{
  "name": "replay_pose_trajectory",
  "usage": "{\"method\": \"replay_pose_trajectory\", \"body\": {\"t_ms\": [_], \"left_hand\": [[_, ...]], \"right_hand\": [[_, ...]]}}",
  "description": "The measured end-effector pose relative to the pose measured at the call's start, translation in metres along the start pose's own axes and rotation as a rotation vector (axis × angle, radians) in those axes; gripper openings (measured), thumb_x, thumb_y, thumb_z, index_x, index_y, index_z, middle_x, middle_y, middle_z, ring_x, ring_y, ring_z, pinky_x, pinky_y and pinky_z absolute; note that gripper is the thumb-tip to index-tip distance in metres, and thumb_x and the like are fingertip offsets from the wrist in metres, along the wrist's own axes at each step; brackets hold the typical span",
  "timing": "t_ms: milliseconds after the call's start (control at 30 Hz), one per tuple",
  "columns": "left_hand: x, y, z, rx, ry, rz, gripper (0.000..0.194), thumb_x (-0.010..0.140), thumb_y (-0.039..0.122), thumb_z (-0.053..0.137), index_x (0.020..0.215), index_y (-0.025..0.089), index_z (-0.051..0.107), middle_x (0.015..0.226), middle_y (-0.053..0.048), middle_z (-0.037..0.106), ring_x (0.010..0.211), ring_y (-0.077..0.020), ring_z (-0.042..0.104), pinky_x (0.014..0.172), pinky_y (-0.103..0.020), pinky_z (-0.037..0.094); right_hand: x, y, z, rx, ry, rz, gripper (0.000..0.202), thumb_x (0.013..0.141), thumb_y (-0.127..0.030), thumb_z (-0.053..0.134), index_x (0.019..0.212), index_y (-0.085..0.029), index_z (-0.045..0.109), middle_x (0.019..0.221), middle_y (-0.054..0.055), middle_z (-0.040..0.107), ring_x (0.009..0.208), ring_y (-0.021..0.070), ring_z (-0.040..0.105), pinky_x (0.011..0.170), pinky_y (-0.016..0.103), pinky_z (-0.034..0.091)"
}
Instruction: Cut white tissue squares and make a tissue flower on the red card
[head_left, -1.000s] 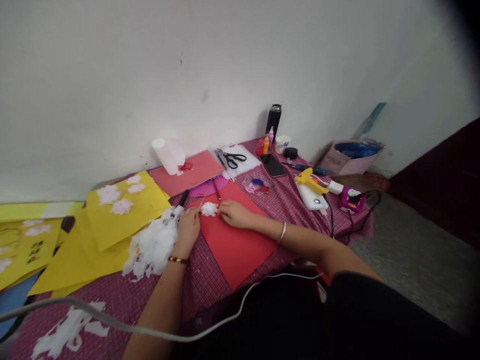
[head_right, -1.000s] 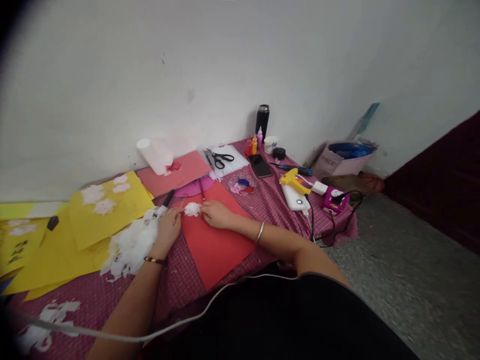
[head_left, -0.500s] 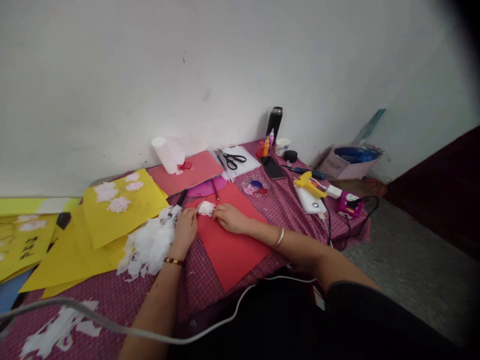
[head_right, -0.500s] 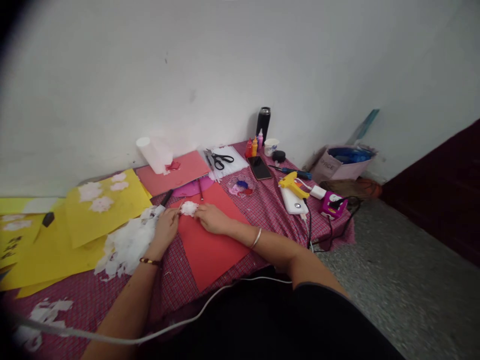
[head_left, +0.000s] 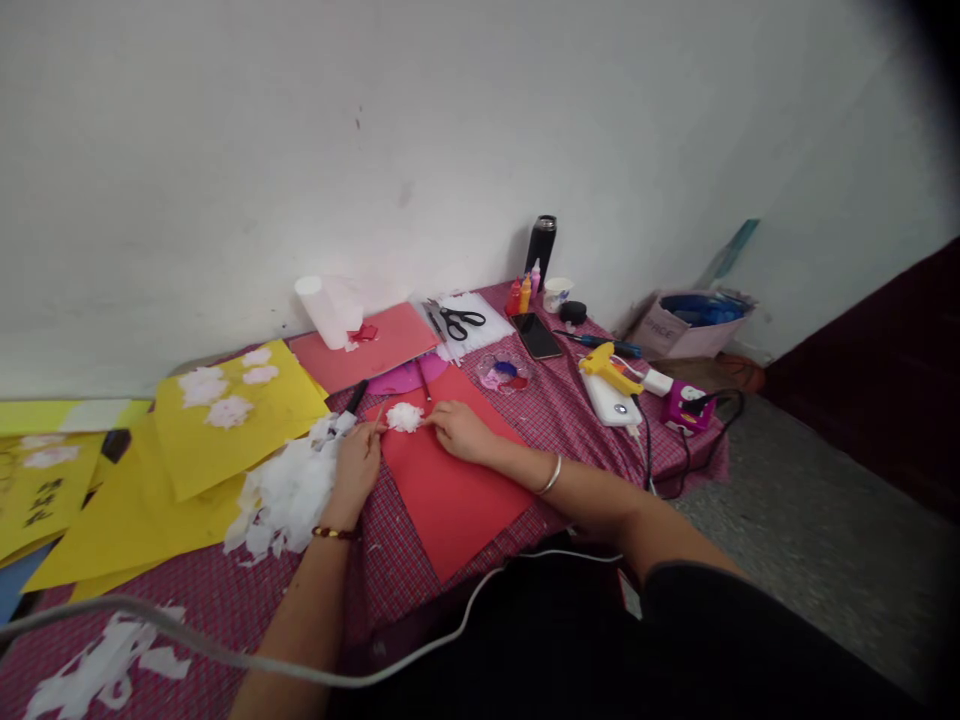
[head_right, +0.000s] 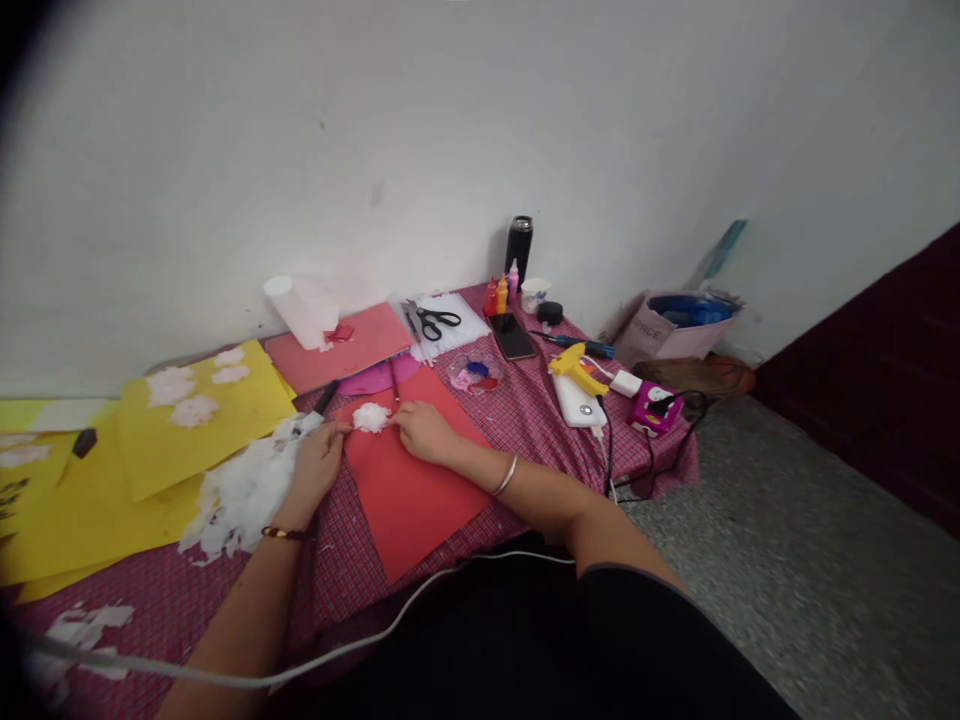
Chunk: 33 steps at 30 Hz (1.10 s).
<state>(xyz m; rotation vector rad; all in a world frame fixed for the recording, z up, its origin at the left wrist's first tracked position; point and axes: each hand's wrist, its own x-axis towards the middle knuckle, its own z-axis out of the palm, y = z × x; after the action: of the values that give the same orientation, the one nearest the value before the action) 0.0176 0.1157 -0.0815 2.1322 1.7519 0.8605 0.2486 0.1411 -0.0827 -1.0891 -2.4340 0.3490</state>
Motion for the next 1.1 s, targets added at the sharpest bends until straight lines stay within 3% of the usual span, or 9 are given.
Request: {"method": "replay_pose_trajectory", "body": {"t_ms": [167,300,467,700,867,1033,1100], "left_hand": [[-0.001,0.004,-0.002,0.021,-0.037,0.025,0.029,0.089,0.023,0.038,0.09,0.019,0.067,0.097,-0.012,0.073,0.095,-0.0273,0.066,0.091,-0.042,0.05],[-0.003,0.009,0.0,0.072,-0.057,0.051,0.029,0.092,0.022,0.039,0.088,0.017,0.067,0.095,-0.013,0.072,0.091,-0.0265,0.065,0.09,-0.042,0.049],[-0.007,0.007,-0.005,0.149,-0.056,0.06,0.029,0.092,0.018,0.037,0.08,0.018,0.063,0.09,-0.015,0.07,0.089,-0.0276,0.063,0.088,-0.044,0.048],[-0.007,-0.002,-0.018,0.182,-0.084,0.081,0.032,0.092,0.02,0.034,0.085,0.018,0.065,0.089,-0.014,0.072,0.087,-0.0272,0.066,0.084,-0.041,0.051],[-0.006,-0.003,-0.023,0.114,-0.096,0.035,0.036,0.092,0.025,0.034,0.095,0.019,0.069,0.1,-0.012,0.075,0.093,-0.0254,0.069,0.089,-0.039,0.052],[-0.005,-0.003,-0.025,0.059,-0.092,-0.017,0.034,0.089,0.027,0.035,0.089,0.02,0.069,0.098,-0.012,0.076,0.094,-0.0264,0.07,0.09,-0.041,0.052],[-0.005,-0.001,-0.028,0.012,-0.061,-0.039,0.031,0.089,0.029,0.038,0.088,0.022,0.069,0.094,-0.01,0.075,0.091,-0.0266,0.069,0.086,-0.04,0.052]], "right_hand": [[-0.001,-0.009,-0.002,-0.145,-0.056,0.007,0.037,0.099,-0.017,0.045,0.128,-0.023,0.067,0.113,0.011,0.063,0.101,0.025,0.056,0.088,0.039,0.043],[-0.002,-0.012,-0.005,-0.163,-0.065,0.021,0.037,0.1,-0.017,0.045,0.132,-0.023,0.064,0.112,0.011,0.062,0.101,0.0238,0.055,0.089,0.037,0.042],[-0.002,-0.007,-0.005,-0.044,-0.026,0.045,0.036,0.094,-0.007,0.049,0.122,-0.015,0.069,0.108,0.011,0.065,0.104,0.0211,0.056,0.095,0.034,0.041],[0.001,-0.007,-0.001,-0.185,-0.046,0.024,0.038,0.098,-0.018,0.047,0.13,-0.026,0.065,0.111,0.011,0.061,0.1,0.0241,0.055,0.087,0.038,0.042],[0.004,-0.003,0.003,-0.146,-0.025,0.053,0.034,0.093,-0.011,0.049,0.12,-0.016,0.069,0.109,0.013,0.063,0.101,0.0225,0.056,0.091,0.035,0.043],[0.006,-0.003,0.004,-0.161,-0.013,0.042,0.033,0.094,-0.015,0.049,0.119,-0.018,0.07,0.112,0.014,0.063,0.103,0.0264,0.057,0.089,0.041,0.044],[0.006,-0.001,0.002,-0.057,0.02,0.055,0.034,0.092,-0.012,0.048,0.116,-0.017,0.071,0.109,0.013,0.065,0.103,0.0253,0.058,0.092,0.04,0.045]]}}
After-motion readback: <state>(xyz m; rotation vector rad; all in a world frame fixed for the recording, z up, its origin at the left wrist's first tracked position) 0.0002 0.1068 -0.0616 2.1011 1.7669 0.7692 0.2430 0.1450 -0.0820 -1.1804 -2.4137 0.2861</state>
